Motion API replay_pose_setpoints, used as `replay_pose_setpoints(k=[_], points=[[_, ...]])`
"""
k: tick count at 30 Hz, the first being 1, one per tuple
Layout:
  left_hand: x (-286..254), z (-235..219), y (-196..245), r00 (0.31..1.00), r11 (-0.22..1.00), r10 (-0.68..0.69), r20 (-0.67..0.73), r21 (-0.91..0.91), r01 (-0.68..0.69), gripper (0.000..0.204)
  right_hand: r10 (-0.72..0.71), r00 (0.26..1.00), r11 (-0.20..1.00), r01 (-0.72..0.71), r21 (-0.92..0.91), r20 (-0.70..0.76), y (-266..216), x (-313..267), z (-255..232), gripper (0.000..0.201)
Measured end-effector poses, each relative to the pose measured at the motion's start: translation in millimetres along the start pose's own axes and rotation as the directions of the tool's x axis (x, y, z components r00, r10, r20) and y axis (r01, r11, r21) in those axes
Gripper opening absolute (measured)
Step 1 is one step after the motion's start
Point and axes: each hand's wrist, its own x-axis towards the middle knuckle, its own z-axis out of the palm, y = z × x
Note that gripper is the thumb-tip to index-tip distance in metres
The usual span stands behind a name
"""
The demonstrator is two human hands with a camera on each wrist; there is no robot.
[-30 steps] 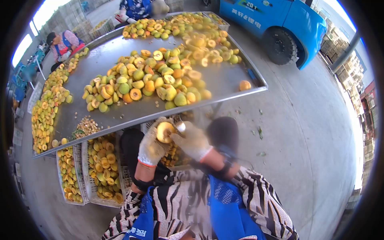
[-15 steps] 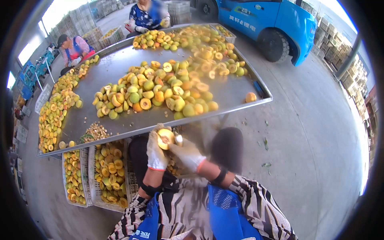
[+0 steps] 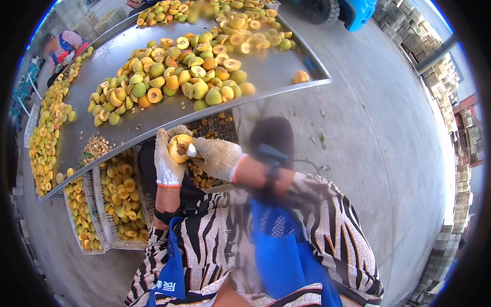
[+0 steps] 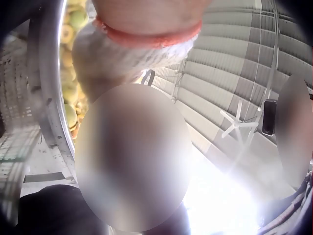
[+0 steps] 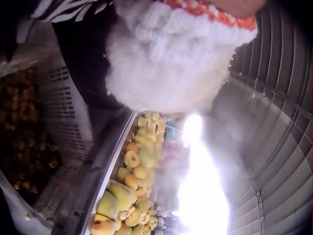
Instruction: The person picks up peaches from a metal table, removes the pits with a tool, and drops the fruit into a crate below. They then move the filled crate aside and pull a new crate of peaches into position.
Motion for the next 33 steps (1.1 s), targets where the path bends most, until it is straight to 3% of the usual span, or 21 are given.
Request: replay_pose_setpoints(k=[4, 11, 15, 18, 21, 24, 28, 32, 33], points=[[-4.2, -7.6, -4.9, 0.999, 1.0, -0.02, -0.041, 0.012, 0.021, 0.055, -0.018, 1.0, 1.0, 0.018, 0.014, 0.004, 3.2, -1.7, 11.4, 0.032], [2.8, -10.8, -19.0, 0.982, 0.993, -0.105, -0.158, -0.062, 0.096, 0.056, 0.046, 0.986, 0.999, -0.048, 0.006, 0.16, 12.5, 3.4, 7.7, 0.031], [4.4, -9.2, -27.2, 0.977, 0.991, -0.119, -0.178, 0.037, 0.128, 0.057, 0.06, 0.976, 0.997, -0.05, -0.054, 0.209, 25.5, 7.3, 14.5, 0.031], [4.7, -11.2, -33.9, 0.979, 0.97, -0.096, -0.179, 0.203, 0.133, 0.06, 0.0, 0.974, 1.0, -0.003, 0.014, 0.228, 41.9, 10.6, 35.6, 0.032], [6.6, -17.5, -31.8, 0.99, 0.947, -0.114, -0.085, 0.292, 0.134, 0.061, 0.018, 0.974, 0.986, -0.055, 0.158, 0.226, 33.2, 1.4, 30.9, 0.032], [8.6, -14.4, -23.9, 0.982, 0.982, -0.185, 0.025, -0.043, 0.186, 0.062, 0.071, 0.968, 0.976, -0.117, 0.184, 0.242, 21.4, 4.6, 20.8, 0.033], [7.5, 4.6, -32.8, 0.993, 0.999, -0.01, -0.119, -0.041, 0.005, 0.059, 0.17, 0.963, 0.753, -0.263, 0.603, 0.208, 13.9, 2.5, 27.6, 0.035], [21.4, -18.1, -35.1, 0.994, 0.998, -0.038, -0.103, 0.046, 0.043, 0.052, 0.13, 0.935, 0.659, -0.33, 0.676, 0.33, 8.0, 6.8, 30.1, 0.035], [21.8, -17.4, -34.0, 0.994, 0.998, -0.059, -0.091, 0.002, 0.06, 0.052, 0.126, 0.936, 0.765, -0.303, 0.568, 0.33, 6.9, 9.5, 27.7, 0.036]])
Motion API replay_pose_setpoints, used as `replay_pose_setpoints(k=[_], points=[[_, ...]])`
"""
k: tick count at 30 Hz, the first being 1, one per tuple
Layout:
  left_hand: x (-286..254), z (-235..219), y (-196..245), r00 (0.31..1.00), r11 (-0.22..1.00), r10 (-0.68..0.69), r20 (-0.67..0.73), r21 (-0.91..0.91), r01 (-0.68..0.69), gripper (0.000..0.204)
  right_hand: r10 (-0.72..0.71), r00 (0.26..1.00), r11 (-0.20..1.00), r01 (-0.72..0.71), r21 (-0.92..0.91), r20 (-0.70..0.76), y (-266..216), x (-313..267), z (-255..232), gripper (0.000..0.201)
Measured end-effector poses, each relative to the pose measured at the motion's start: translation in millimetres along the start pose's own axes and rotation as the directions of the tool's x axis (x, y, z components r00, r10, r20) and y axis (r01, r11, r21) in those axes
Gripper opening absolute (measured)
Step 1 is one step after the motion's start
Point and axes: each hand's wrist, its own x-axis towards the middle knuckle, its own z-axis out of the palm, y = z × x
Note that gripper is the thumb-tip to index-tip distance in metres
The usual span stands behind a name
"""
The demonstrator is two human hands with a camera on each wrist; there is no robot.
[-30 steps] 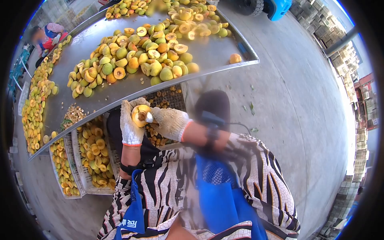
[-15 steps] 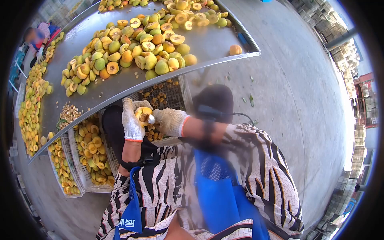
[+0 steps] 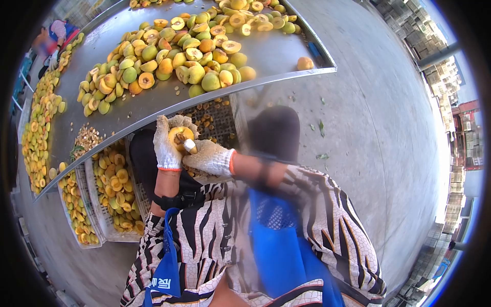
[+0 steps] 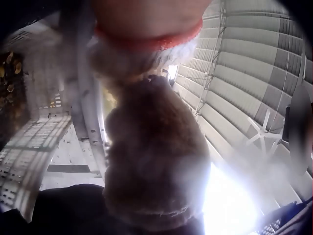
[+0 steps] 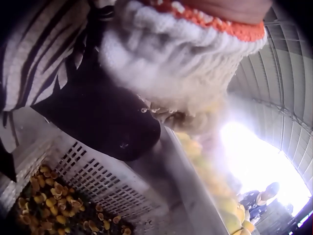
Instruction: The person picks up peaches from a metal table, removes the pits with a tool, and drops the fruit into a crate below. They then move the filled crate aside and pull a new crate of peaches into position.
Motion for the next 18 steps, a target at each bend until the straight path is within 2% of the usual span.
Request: replay_pose_setpoints(k=[2, 4, 5, 6, 7, 8, 9, 10, 12, 14, 15, 17, 18], points=[[-3.3, 2.2, 0.3, 0.998, 0.995, -0.045, 0.031, -0.084, 0.048, 0.052, -0.005, 1.0, 0.954, 0.005, -0.301, 0.003, -6.0, 0.7, -2.9, 0.038], [-3.0, -1.5, -4.7, 0.999, 0.999, -0.03, 0.034, -0.029, 0.031, 0.052, -0.156, 0.985, 0.88, 0.17, -0.443, 0.069, 23.7, 15.1, 2.5, 0.041], [-2.8, -2.5, -5.8, 0.999, 1.0, -0.022, 0.038, -0.003, 0.022, 0.052, -0.205, 0.974, 0.892, 0.227, -0.39, 0.098, 35.7, 21.6, 5.2, 0.041], [-3.7, -2.2, -4.5, 0.997, 0.999, -0.046, 0.06, -0.012, 0.047, 0.052, -0.174, 0.976, 0.966, 0.195, -0.17, 0.131, 40.3, 20.3, 5.0, 0.038], [-7.1, -2.4, -2.4, 0.994, 0.997, -0.072, 0.082, -0.02, 0.074, 0.051, -0.142, 0.976, 0.989, 0.132, 0.07, 0.164, 44.8, 19.1, 4.8, 0.035], [-9.8, -3.3, -0.5, 0.99, 0.994, -0.1, 0.103, -0.024, 0.103, 0.051, -0.11, 0.974, 0.956, 0.05, 0.288, 0.196, 49.2, 17.9, 4.5, 0.032], [-11.2, -3.2, 1.2, 0.988, 0.994, -0.106, 0.114, -0.012, 0.108, 0.052, -0.013, 0.972, 0.893, -0.094, 0.44, 0.235, 35.4, 7.6, 2.0, 0.029], [-12.1, -2.9, 3.3, 0.986, 0.994, -0.112, 0.125, 0.0, 0.113, 0.053, 0.073, 0.954, 0.788, -0.233, 0.57, 0.289, 27.8, 2.2, 1.1, 0.027], [-13.0, -3.9, 5.1, 0.982, 0.995, -0.103, 0.161, 0.02, 0.101, 0.053, -0.076, 0.967, 0.817, -0.079, 0.571, 0.242, 32.2, 1.3, 4.4, 0.024], [-11.5, -2.2, 3.5, 0.975, 0.997, -0.077, 0.21, 0.032, 0.072, 0.053, -0.195, 0.964, 0.874, 0.086, 0.478, 0.183, 39.3, 1.6, 3.7, 0.022], [-11.5, -3.0, 2.6, 0.973, 0.997, -0.065, 0.224, 0.047, 0.056, 0.052, -0.242, 0.958, 0.911, 0.171, 0.375, 0.151, 42.4, 2.4, 4.6, 0.02], [-12.2, -6.7, -1.3, 0.967, 0.996, -0.045, 0.252, 0.08, 0.025, 0.05, -0.242, 0.958, 0.938, 0.191, 0.288, 0.154, 45.6, 1.2, 4.8, 0.018], [-11.1, -9.1, -3.2, 0.952, 0.998, -0.032, 0.303, 0.065, 0.013, 0.049, -0.193, 0.963, 0.942, 0.129, 0.309, 0.187, 46.2, -0.1, 2.9, 0.017]])
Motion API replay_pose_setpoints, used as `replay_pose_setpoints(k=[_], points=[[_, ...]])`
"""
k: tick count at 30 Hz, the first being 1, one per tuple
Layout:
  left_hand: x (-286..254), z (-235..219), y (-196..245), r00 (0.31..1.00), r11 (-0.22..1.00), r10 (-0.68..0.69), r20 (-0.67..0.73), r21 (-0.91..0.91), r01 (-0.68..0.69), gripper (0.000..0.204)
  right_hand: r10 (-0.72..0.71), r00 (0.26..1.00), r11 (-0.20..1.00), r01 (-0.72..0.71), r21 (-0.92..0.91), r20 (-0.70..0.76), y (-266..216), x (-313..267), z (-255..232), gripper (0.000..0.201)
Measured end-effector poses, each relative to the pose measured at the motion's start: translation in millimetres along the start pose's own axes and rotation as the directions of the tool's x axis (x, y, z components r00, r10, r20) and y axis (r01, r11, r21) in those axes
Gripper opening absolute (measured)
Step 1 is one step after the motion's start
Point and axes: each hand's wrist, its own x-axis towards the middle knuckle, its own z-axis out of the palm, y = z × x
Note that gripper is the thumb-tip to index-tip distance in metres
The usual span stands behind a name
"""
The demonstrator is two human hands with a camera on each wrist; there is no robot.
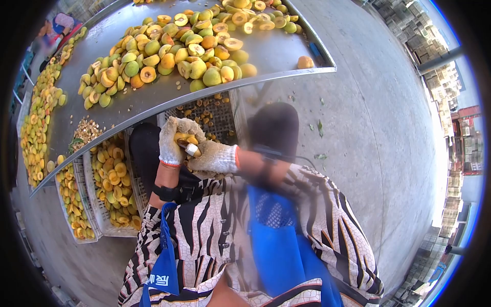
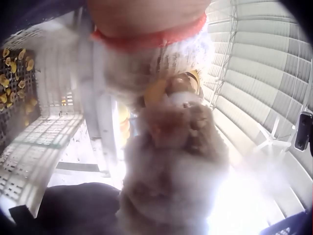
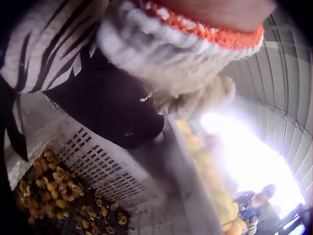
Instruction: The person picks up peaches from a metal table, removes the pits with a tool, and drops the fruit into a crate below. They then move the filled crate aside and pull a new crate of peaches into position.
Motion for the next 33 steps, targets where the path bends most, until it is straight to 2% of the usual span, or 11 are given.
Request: replay_pose_setpoints(k=[4, 8, 10, 11, 15, 16, 18, 22, 24, 28, 33], points=[[-1.7, 0.1, -4.4, 0.988, 0.995, 0.041, 0.148, -0.097, -0.027, 0.044, 0.172, 0.947, 0.882, -0.271, 0.386, 0.272, 16.7, 3.2, -14.6, 0.016], [-7.6, 7.0, 20.2, 0.991, 0.996, -0.083, -0.109, 0.035, 0.087, 0.039, 0.152, 0.971, 0.956, -0.192, 0.223, 0.184, 18.9, -6.3, -19.0, 0.022], [-17.1, -10.0, 36.5, 0.981, 0.969, 0.165, -0.103, 0.201, -0.142, 0.036, 0.15, 0.978, 0.982, -0.164, 0.089, 0.147, 7.3, -10.6, -31.3, 0.025], [-28.0, -31.3, 48.8, 0.984, 0.971, 0.137, -0.111, 0.209, -0.112, 0.034, 0.106, 0.989, 0.994, -0.108, 0.019, 0.105, 2.8, -13.4, -36.7, 0.027], [-85.4, -96.8, 106.3, 0.803, 0.652, 0.404, -0.439, 0.754, 0.084, 0.03, -0.142, 0.989, 0.974, 0.131, -0.187, -0.044, -2.2, -21.7, -50.6, 0.032], [-96.3, -110.0, 117.3, 0.788, 0.204, 0.544, -0.287, 0.957, 0.208, 0.03, -0.196, 0.978, 0.96, 0.178, -0.216, -0.067, -1.0, -22.7, -54.0, 0.033], [-101.0, -136.7, 121.5, 0.646, 0.175, 0.693, -0.319, 0.944, 0.279, 0.035, -0.16, 0.978, 0.962, 0.124, -0.243, -0.132, -16.0, -26.3, -53.9, 0.034], [-27.0, -82.4, 110.4, 0.752, 0.351, 0.601, -0.269, 0.935, 0.054, 0.043, 0.054, 0.959, 0.943, -0.14, -0.302, -0.277, -55.2, -28.6, -43.2, 0.034], [26.8, -41.5, 102.1, 0.852, 0.125, 0.52, -0.063, 0.992, -0.002, 0.046, 0.029, 0.953, 0.972, -0.098, -0.216, -0.3, -45.4, -23.0, -44.3, 0.03], [139.9, 3.4, 63.4, 0.917, -0.182, 0.325, 0.231, 0.967, -0.179, 0.053, 0.087, 0.948, 0.992, -0.11, -0.058, -0.307, -32.9, -21.3, -48.2, 0.031], [198.6, 26.2, 33.9, 0.98, -0.412, 0.045, 0.194, 0.897, -0.158, 0.054, 0.041, 0.916, 0.983, -0.109, -0.149, -0.398, -37.2, -22.6, -50.6, 0.036]])
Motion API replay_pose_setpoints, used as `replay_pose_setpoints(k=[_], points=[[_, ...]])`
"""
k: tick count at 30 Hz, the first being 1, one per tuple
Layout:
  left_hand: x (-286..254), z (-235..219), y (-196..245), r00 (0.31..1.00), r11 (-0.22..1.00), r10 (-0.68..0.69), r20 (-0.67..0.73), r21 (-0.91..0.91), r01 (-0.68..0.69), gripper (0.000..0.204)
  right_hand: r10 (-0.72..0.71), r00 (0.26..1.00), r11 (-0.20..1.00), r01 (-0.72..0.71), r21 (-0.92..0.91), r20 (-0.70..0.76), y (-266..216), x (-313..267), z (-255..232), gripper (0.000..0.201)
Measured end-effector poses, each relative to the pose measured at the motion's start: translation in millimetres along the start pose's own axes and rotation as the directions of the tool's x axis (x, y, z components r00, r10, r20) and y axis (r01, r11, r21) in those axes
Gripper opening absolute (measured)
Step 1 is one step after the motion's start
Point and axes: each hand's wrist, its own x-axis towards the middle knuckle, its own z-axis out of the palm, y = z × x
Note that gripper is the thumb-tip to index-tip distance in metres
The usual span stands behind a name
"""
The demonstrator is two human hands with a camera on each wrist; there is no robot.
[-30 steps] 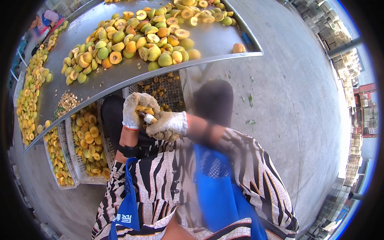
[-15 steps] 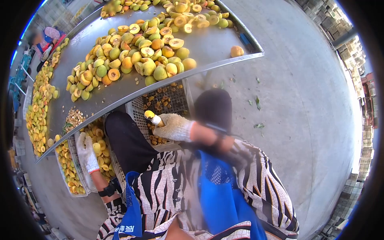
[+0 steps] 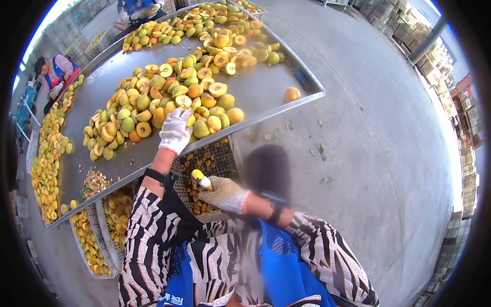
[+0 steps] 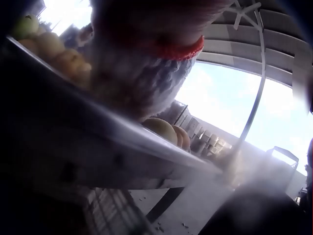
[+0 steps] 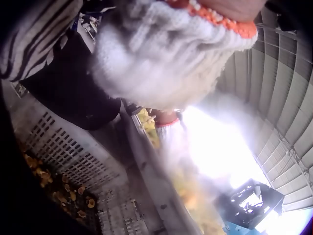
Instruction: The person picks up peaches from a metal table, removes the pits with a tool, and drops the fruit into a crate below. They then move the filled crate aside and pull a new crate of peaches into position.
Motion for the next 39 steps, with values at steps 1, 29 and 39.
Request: replay_pose_setpoints(k=[1, 29, 39], points=[[-2.5, 0.0, 1.4, 1.0, 1.0, -0.011, 0.0, -0.006, 0.011, 0.052, -0.014, 0.999, 0.999, 0.012, -0.049, -0.033, -5.2, -5.0, 2.2, 0.037], [-184.7, -22.9, -6.8, 0.957, -0.885, -0.208, 0.203, -0.457, -0.095, 0.048, -0.151, 0.988, 0.776, 0.1, -0.623, -0.03, 17.5, 9.8, 19.8, 0.031], [-184.5, -0.5, 14.4, 0.871, -0.66, -0.347, 0.347, -0.75, 0.036, 0.047, -0.176, 0.974, 0.803, 0.06, -0.593, -0.14, -39.5, -16.7, 43.6, 0.031]])
